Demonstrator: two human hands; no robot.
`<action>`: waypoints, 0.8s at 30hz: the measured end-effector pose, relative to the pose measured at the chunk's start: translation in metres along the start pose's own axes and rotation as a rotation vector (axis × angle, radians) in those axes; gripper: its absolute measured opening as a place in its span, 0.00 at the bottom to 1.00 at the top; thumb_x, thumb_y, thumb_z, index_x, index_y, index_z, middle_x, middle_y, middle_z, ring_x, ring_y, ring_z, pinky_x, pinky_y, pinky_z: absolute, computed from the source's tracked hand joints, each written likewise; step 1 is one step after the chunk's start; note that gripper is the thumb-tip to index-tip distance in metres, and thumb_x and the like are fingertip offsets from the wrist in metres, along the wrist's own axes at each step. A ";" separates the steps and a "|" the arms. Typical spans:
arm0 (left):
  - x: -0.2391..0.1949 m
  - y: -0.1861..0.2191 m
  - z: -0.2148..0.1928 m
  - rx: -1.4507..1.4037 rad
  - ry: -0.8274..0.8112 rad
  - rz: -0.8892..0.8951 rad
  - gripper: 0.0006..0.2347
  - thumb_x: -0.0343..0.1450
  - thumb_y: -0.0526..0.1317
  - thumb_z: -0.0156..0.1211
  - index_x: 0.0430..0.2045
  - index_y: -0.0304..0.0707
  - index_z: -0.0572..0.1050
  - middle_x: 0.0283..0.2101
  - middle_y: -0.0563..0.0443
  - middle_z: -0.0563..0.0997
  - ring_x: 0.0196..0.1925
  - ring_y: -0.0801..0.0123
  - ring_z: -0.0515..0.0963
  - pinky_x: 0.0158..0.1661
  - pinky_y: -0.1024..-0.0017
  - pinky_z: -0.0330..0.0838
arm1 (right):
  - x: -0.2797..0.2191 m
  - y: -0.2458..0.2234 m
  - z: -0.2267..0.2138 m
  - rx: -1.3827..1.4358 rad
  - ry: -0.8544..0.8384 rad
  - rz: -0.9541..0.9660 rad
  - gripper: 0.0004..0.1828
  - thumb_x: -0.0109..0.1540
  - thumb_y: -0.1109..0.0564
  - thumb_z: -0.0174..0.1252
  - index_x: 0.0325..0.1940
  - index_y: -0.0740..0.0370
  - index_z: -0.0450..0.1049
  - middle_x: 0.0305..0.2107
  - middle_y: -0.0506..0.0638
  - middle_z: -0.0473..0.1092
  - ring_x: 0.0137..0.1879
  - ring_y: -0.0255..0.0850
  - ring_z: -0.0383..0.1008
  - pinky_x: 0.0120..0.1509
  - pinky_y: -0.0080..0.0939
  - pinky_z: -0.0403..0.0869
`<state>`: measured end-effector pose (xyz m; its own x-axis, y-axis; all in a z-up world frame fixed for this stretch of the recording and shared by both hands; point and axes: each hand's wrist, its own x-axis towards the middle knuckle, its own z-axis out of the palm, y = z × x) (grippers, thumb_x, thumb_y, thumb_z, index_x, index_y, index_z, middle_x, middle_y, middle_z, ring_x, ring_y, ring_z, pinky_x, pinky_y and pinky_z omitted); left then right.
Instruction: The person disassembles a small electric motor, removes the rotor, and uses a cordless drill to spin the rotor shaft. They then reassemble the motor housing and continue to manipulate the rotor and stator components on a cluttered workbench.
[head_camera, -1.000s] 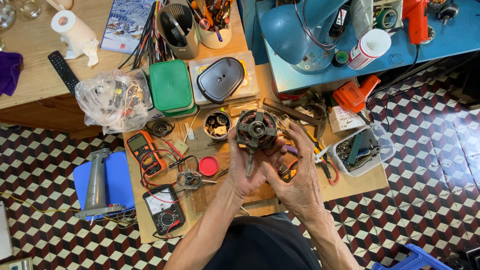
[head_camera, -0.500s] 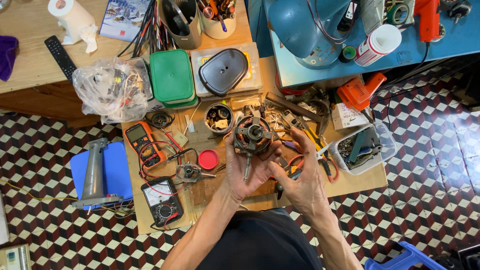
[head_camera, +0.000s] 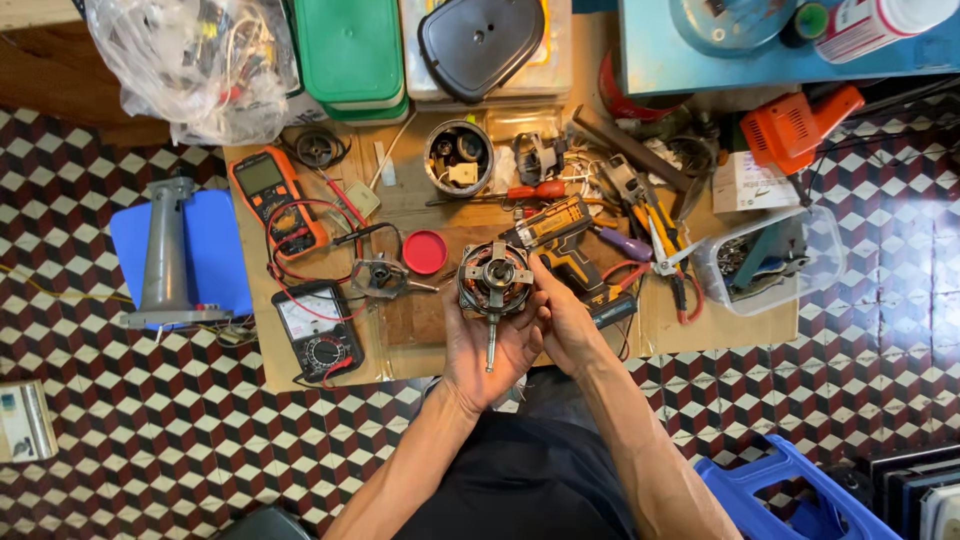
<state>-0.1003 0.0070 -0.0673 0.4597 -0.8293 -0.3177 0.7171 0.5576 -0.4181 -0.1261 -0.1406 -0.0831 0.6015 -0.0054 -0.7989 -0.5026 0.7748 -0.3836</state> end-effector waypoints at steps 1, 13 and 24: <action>-0.002 0.001 -0.005 -0.002 0.006 0.011 0.36 0.73 0.65 0.52 0.59 0.24 0.69 0.54 0.29 0.79 0.54 0.47 0.80 0.53 0.60 0.80 | 0.002 0.003 0.000 -0.024 0.017 0.016 0.18 0.66 0.38 0.55 0.42 0.54 0.76 0.21 0.29 0.68 0.20 0.17 0.55 0.22 0.18 0.55; 0.009 -0.003 -0.028 0.060 0.168 0.203 0.32 0.72 0.65 0.51 0.57 0.32 0.73 0.52 0.34 0.80 0.46 0.58 0.82 0.35 0.74 0.80 | 0.031 -0.005 -0.015 -0.064 -0.013 0.256 0.16 0.64 0.38 0.54 0.34 0.49 0.72 0.14 0.33 0.58 0.23 0.27 0.60 0.29 0.36 0.68; 0.028 -0.030 -0.035 0.093 0.170 0.338 0.31 0.73 0.63 0.52 0.59 0.34 0.72 0.53 0.33 0.79 0.42 0.62 0.80 0.25 0.81 0.73 | 0.030 -0.041 -0.016 -0.183 -0.161 0.262 0.19 0.64 0.34 0.56 0.38 0.50 0.75 0.16 0.35 0.57 0.24 0.30 0.57 0.32 0.32 0.63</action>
<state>-0.1271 -0.0316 -0.0932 0.5904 -0.5769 -0.5644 0.5877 0.7866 -0.1894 -0.0981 -0.1828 -0.0987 0.5206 0.2896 -0.8032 -0.7468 0.6105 -0.2639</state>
